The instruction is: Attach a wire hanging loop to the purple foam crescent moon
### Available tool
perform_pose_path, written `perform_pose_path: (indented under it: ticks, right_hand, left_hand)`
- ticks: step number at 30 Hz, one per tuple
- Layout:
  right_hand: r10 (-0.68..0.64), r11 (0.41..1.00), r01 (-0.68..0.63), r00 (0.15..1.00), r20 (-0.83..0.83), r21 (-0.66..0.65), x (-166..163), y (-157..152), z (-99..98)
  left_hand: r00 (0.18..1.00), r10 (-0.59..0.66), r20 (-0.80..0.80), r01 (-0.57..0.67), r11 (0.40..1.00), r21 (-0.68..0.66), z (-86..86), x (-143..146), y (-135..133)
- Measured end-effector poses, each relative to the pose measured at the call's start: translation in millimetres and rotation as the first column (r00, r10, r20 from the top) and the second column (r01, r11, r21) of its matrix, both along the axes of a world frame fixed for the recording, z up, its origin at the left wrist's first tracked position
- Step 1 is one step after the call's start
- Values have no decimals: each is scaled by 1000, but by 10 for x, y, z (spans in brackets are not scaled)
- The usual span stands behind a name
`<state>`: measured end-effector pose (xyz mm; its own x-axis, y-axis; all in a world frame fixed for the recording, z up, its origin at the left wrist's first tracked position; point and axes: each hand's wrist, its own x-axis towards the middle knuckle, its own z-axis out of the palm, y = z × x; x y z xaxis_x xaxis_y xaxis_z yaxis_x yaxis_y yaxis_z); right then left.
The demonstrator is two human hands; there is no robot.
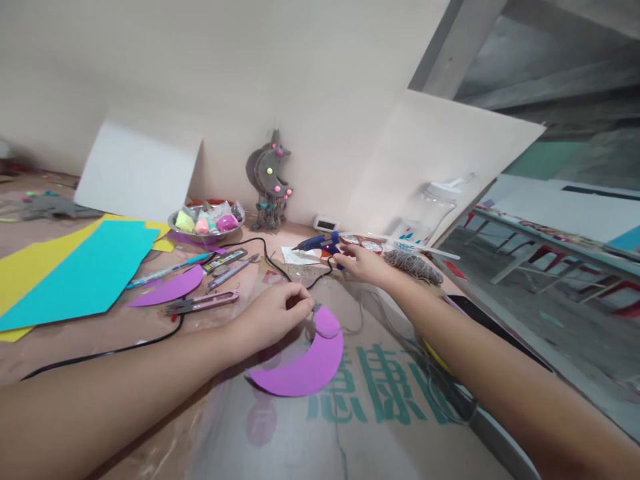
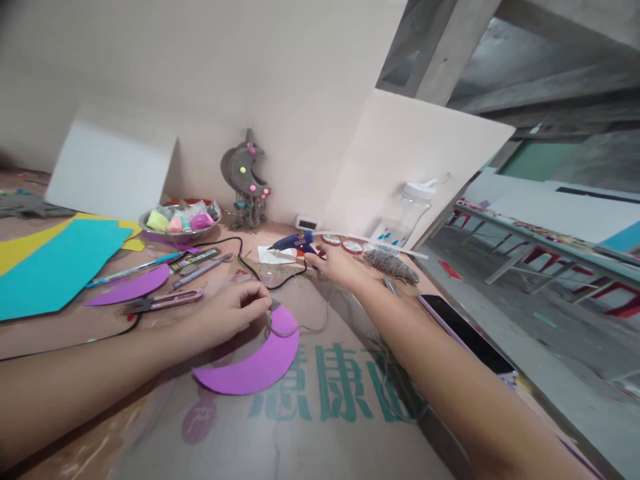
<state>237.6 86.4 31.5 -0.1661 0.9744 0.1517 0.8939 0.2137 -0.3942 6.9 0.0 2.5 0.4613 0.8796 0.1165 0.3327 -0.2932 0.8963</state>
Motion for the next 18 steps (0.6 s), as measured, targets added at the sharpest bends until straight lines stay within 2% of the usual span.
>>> perform_pose_path:
  ticks: [4, 6, 8, 9, 11, 13, 14, 16, 18]
  right_hand:
    - [67, 995, -66, 998, -20, 77, -4, -454, 64]
    - [102, 994, -98, 991, -82, 42, -47, -705, 66]
    - [105, 969, -173, 933, -345, -174, -96, -935, 49]
    - [70, 933, -224, 881, -467, -283, -117, -1032, 36]
    - [-1, 846, -316, 805, -593, -430, -141, -1175, 8]
    - [-18, 800, -344, 805, -593, -492, -143, -1251, -16]
    - [2, 798, -338, 829, -559, -498, -141, -1271, -24]
    - [62, 841, -292, 889, -454, -455, -144, -1293, -33]
    - [111, 907, -242, 928, -357, -345, -180, -1318, -29]
  left_hand:
    - [1000, -2, -3, 2, 999, 43, -3, -3, 5]
    - [1000, 7, -4, -6, 999, 42, -12, 0, 9]
    - [1000, 14, -3, -14, 999, 41, -18, 4, 12]
    - [1000, 17, -4, -17, 999, 45, -18, 5, 11]
    - [1000, 10, -13, -10, 999, 43, -11, 6, 7]
    - [1000, 8, -23, -7, 999, 41, 3, 3, -1]
    - [999, 10, -32, -8, 999, 42, 11, 1, -5]
    - [999, 14, -50, -11, 999, 51, 21, -4, -10]
    - [997, 12, -72, -7, 997, 72, 23, -8, -7]
